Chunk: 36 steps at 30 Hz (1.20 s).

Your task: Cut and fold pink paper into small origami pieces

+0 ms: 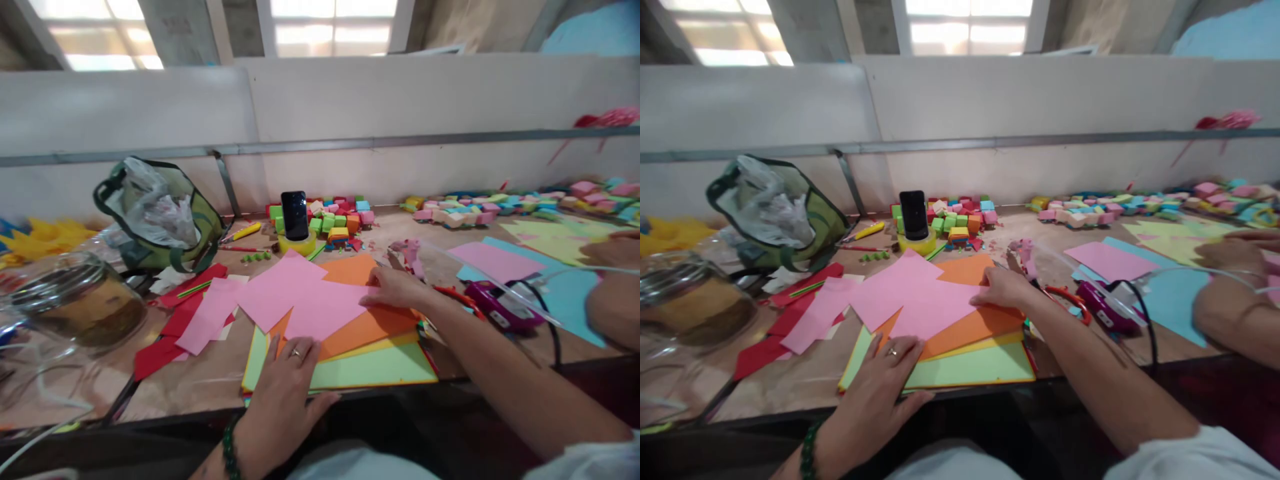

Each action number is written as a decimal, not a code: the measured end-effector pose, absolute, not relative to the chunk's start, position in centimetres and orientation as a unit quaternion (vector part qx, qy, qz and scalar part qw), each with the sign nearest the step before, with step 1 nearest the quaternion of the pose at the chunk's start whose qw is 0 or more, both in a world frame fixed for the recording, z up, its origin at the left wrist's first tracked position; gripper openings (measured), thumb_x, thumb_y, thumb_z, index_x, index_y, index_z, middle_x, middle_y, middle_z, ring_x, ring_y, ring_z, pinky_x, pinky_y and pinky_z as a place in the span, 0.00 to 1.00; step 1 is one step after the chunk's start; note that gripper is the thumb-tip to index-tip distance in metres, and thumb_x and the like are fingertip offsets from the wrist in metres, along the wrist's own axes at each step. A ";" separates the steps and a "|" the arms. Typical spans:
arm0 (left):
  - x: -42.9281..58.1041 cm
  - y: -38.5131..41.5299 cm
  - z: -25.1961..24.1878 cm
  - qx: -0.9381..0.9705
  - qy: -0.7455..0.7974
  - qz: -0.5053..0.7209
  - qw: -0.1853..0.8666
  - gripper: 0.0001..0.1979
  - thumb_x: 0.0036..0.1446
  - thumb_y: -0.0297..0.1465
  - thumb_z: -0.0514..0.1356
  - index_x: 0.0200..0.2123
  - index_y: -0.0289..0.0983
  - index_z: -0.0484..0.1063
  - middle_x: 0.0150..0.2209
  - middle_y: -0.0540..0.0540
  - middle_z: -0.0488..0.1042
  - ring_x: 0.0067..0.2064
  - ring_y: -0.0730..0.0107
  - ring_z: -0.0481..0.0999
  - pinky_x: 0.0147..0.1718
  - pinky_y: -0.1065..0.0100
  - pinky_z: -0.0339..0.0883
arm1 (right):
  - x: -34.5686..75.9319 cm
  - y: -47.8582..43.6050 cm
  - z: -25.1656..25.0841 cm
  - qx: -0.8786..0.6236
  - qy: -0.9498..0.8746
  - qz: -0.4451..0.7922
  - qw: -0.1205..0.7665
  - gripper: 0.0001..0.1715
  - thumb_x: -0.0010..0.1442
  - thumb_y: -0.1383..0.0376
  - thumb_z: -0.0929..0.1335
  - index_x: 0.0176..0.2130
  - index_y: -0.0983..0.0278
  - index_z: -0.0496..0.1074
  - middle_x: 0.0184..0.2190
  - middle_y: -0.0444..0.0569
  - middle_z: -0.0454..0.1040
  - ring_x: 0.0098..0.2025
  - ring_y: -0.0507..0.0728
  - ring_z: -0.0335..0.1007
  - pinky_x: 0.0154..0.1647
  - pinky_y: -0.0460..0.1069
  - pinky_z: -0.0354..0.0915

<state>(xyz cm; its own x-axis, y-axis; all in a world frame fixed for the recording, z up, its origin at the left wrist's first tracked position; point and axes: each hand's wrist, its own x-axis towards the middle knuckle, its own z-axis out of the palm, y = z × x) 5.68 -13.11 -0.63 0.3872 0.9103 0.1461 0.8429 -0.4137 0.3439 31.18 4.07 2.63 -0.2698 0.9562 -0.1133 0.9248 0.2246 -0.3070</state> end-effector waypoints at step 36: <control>2.6 -8.0 2.6 0.847 0.409 0.298 -0.164 0.15 0.60 0.22 0.51 0.42 0.39 0.75 0.38 0.43 0.78 0.43 0.61 0.73 0.44 0.58 0.66 | 30.6 -3.1 4.5 -0.306 -0.885 0.079 0.342 0.25 0.53 0.73 0.67 0.50 0.56 0.72 0.53 0.49 0.72 0.59 0.62 0.61 0.60 0.57 0.58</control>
